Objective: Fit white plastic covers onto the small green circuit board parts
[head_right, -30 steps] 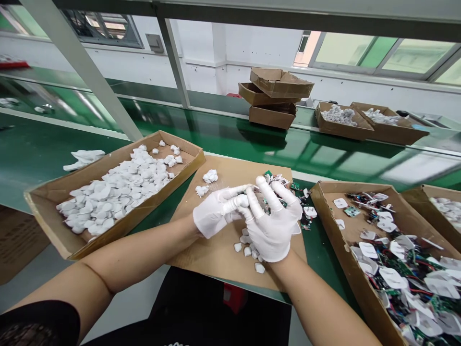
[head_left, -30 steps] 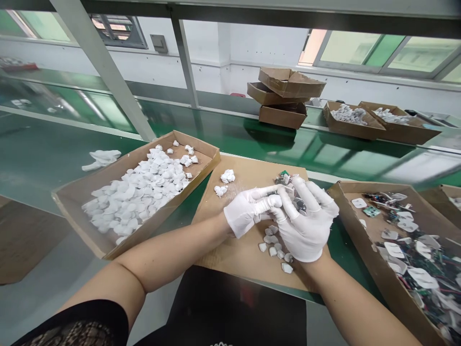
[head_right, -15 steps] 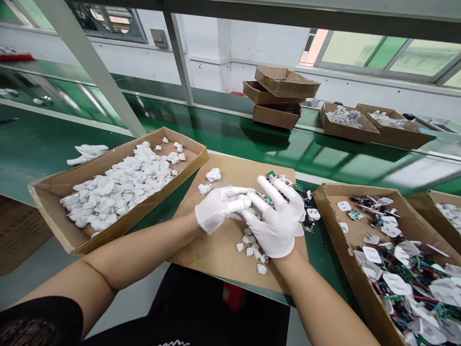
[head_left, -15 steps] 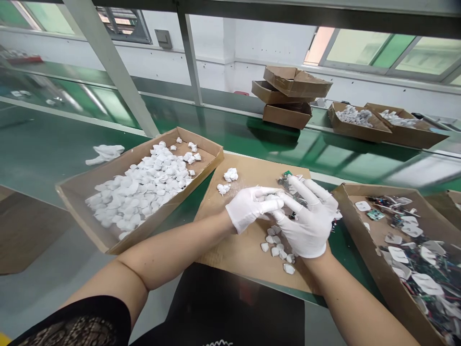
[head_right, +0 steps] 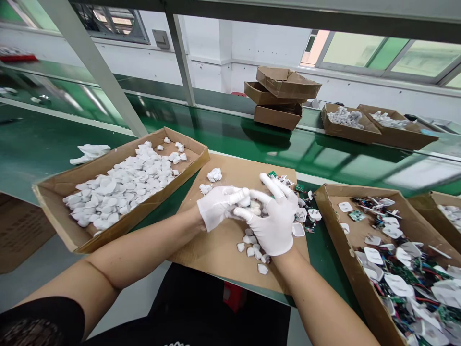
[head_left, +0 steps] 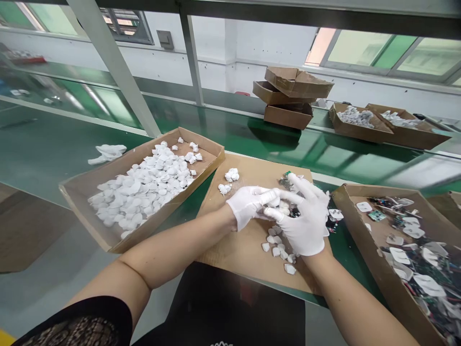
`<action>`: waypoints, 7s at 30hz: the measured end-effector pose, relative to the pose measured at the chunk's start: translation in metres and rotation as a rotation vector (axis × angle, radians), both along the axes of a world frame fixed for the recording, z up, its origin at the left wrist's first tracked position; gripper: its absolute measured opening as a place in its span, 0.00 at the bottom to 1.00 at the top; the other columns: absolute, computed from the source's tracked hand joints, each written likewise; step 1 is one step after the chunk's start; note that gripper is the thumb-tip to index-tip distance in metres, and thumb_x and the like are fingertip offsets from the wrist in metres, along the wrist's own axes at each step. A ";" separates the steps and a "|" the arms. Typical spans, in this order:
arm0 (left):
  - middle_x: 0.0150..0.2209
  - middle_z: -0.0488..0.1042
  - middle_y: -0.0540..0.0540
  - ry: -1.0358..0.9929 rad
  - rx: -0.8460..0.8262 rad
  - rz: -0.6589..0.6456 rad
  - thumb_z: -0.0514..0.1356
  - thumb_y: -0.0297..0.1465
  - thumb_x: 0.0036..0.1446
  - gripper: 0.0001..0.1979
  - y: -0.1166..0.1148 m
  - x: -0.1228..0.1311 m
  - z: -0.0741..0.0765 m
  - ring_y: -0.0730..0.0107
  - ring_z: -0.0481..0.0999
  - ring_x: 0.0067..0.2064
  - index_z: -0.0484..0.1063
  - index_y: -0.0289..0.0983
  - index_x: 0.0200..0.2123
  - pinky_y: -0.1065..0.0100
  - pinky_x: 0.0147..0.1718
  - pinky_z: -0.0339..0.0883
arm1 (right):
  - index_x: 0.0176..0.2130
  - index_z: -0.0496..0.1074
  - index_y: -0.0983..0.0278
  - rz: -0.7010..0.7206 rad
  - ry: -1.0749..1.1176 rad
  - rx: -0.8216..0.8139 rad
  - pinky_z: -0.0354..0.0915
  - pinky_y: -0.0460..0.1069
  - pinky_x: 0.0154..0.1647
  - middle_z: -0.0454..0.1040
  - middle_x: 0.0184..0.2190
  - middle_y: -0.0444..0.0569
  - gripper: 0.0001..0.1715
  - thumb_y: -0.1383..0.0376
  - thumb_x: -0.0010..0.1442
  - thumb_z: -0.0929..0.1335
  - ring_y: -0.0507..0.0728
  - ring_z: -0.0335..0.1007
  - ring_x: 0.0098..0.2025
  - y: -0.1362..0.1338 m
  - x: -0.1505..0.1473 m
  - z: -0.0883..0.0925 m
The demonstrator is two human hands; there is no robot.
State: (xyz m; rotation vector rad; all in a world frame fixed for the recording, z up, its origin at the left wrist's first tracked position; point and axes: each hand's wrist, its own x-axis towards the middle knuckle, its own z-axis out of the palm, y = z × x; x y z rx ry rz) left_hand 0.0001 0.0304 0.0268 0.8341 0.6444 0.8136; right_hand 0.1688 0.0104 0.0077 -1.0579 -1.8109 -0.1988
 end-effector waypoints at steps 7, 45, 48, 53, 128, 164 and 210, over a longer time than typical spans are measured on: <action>0.40 0.79 0.39 -0.046 -0.159 -0.166 0.72 0.50 0.47 0.28 0.006 -0.012 0.005 0.56 0.81 0.40 0.76 0.32 0.39 0.55 0.45 0.75 | 0.47 0.81 0.54 0.259 0.301 -0.525 0.64 0.60 0.66 0.78 0.54 0.45 0.13 0.55 0.67 0.69 0.61 0.69 0.60 -0.004 0.003 0.007; 0.43 0.80 0.33 0.094 -0.093 -0.125 0.73 0.45 0.48 0.24 0.005 -0.009 0.001 0.53 0.83 0.41 0.76 0.31 0.39 0.56 0.45 0.77 | 0.53 0.79 0.56 0.416 0.570 -0.886 0.71 0.58 0.60 0.78 0.54 0.47 0.23 0.50 0.62 0.73 0.64 0.73 0.58 0.003 0.012 -0.003; 0.44 0.80 0.32 0.093 -0.094 -0.138 0.71 0.44 0.52 0.22 0.006 -0.009 0.000 0.51 0.83 0.43 0.75 0.31 0.39 0.55 0.46 0.77 | 0.53 0.79 0.57 0.454 0.554 -0.913 0.70 0.61 0.62 0.78 0.54 0.49 0.25 0.48 0.62 0.72 0.65 0.73 0.58 0.007 0.016 -0.005; 0.42 0.79 0.34 0.056 -0.130 -0.129 0.74 0.41 0.49 0.23 0.008 -0.010 -0.003 0.47 0.83 0.43 0.74 0.30 0.40 0.52 0.44 0.78 | 0.47 0.82 0.52 0.231 0.334 -0.644 0.64 0.64 0.66 0.81 0.49 0.44 0.13 0.54 0.65 0.71 0.63 0.75 0.55 0.002 0.007 -0.001; 0.56 0.76 0.38 0.018 0.242 -0.133 0.69 0.44 0.54 0.30 -0.009 -0.019 0.006 0.47 0.75 0.58 0.76 0.37 0.57 0.52 0.58 0.71 | 0.56 0.73 0.52 0.056 -0.097 0.102 0.67 0.67 0.61 0.66 0.65 0.47 0.22 0.65 0.63 0.72 0.68 0.65 0.63 -0.009 0.006 0.001; 0.45 0.79 0.39 -0.346 -0.084 -0.245 0.65 0.38 0.61 0.14 0.003 -0.010 -0.010 0.72 0.76 0.34 0.79 0.34 0.45 0.67 0.41 0.71 | 0.74 0.47 0.67 -0.283 -0.180 0.105 0.52 0.76 0.63 0.38 0.74 0.65 0.60 0.32 0.61 0.60 0.82 0.46 0.69 -0.008 -0.007 -0.007; 0.33 0.78 0.43 1.022 0.367 0.533 0.70 0.23 0.46 0.08 0.193 0.006 0.007 0.59 0.73 0.47 0.72 0.34 0.26 0.60 0.55 0.58 | 0.60 0.74 0.57 0.054 0.689 -0.628 0.73 0.55 0.44 0.81 0.47 0.52 0.30 0.49 0.62 0.69 0.59 0.77 0.42 0.026 0.028 -0.007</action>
